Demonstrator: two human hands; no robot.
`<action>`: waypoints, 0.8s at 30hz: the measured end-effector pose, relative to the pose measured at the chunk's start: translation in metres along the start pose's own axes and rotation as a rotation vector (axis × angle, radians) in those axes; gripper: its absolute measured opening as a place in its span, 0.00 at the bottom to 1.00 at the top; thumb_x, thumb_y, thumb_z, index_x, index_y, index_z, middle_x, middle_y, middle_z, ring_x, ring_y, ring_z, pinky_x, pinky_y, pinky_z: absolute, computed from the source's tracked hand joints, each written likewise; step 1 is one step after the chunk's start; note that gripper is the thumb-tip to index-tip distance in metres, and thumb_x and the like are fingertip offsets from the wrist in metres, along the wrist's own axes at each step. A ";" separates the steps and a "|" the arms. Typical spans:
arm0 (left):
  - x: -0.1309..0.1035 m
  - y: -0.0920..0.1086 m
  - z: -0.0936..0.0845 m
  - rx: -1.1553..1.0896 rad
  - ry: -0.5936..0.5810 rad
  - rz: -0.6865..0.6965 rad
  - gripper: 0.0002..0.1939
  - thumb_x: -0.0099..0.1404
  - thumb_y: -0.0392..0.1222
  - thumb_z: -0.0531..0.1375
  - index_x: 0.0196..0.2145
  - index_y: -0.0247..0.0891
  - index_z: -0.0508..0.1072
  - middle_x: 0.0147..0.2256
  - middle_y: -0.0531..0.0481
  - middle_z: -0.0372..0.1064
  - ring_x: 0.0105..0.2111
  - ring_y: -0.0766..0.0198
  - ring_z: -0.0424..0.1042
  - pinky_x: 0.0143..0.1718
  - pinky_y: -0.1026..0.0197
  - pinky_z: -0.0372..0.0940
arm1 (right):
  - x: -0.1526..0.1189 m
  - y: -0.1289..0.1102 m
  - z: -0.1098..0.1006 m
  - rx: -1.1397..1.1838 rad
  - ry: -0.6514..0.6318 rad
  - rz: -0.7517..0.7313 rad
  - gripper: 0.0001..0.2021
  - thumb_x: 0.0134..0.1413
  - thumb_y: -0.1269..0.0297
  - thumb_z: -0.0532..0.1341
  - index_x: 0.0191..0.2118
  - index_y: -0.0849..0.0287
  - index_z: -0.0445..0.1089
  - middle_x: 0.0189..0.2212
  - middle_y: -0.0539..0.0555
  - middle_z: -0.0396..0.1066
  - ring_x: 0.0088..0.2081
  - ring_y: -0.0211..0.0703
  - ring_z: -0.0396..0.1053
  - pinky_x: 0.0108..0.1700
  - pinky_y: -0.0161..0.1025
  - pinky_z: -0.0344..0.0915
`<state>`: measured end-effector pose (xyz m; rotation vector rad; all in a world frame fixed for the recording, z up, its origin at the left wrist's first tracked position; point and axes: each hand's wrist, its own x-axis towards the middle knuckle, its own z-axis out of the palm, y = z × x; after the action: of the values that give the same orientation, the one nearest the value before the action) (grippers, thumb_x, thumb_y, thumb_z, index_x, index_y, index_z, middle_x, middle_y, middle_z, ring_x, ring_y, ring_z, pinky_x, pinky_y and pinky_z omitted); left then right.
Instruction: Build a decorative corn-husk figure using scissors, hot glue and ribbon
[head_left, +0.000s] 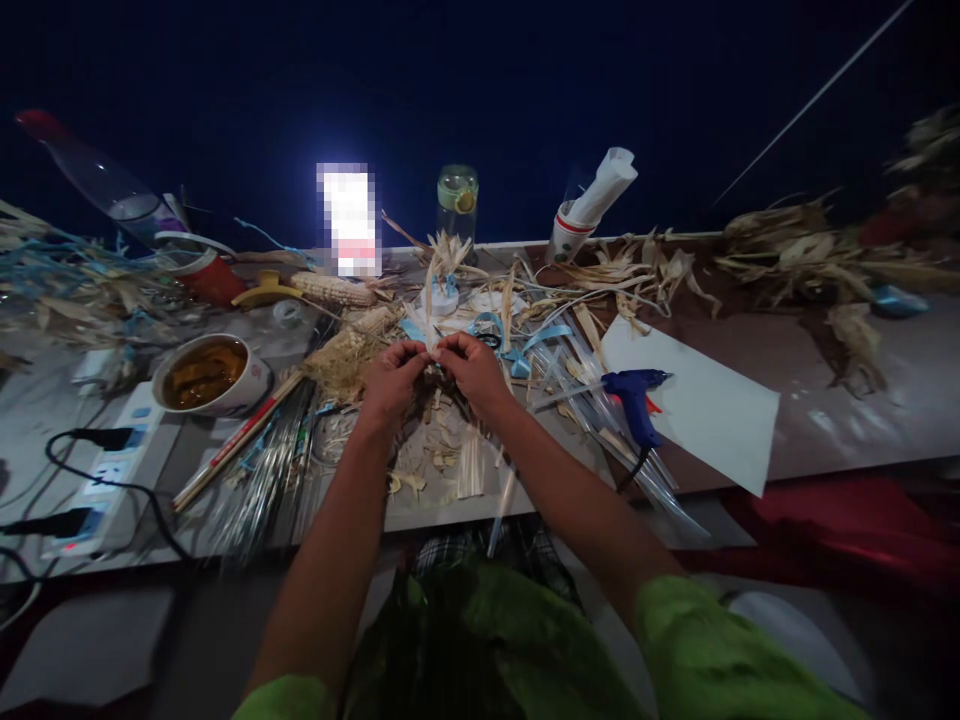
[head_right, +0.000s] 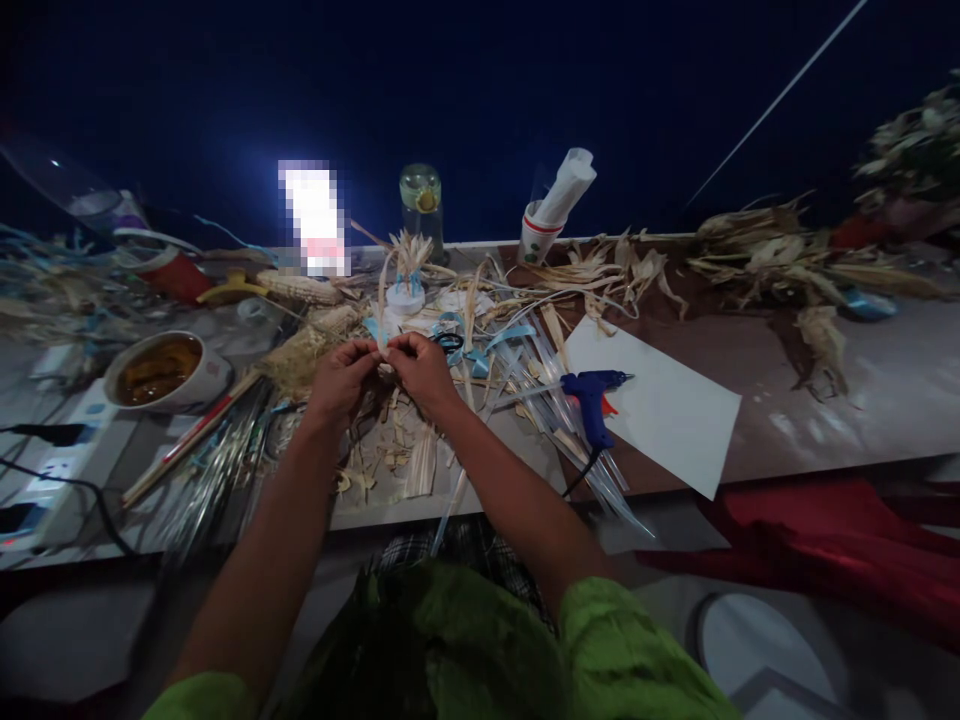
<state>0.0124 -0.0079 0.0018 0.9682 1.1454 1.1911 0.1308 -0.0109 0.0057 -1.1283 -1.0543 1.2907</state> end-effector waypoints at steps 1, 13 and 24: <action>0.000 0.000 0.000 -0.009 -0.001 -0.003 0.11 0.45 0.41 0.65 0.26 0.35 0.69 0.19 0.57 0.61 0.17 0.74 0.58 0.19 0.69 0.55 | 0.000 0.000 0.000 -0.003 0.002 0.005 0.08 0.39 0.62 0.61 0.26 0.60 0.64 0.19 0.43 0.59 0.19 0.29 0.53 0.23 0.31 0.50; 0.001 -0.001 -0.001 -0.018 -0.003 0.026 0.09 0.45 0.40 0.65 0.26 0.35 0.71 0.20 0.57 0.62 0.18 0.76 0.57 0.19 0.71 0.53 | 0.002 0.004 -0.002 -0.101 0.008 -0.028 0.08 0.39 0.62 0.60 0.26 0.60 0.64 0.21 0.45 0.61 0.23 0.31 0.56 0.29 0.32 0.55; -0.008 0.013 -0.001 -0.161 -0.101 -0.132 0.14 0.43 0.41 0.68 0.27 0.35 0.68 0.18 0.59 0.60 0.14 0.77 0.55 0.16 0.70 0.52 | 0.003 0.001 -0.006 -0.142 -0.026 -0.035 0.11 0.38 0.59 0.63 0.24 0.60 0.64 0.20 0.44 0.61 0.23 0.31 0.55 0.28 0.32 0.54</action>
<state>0.0089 -0.0138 0.0156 0.8091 1.0019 1.0976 0.1369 -0.0082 0.0039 -1.1967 -1.1954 1.2217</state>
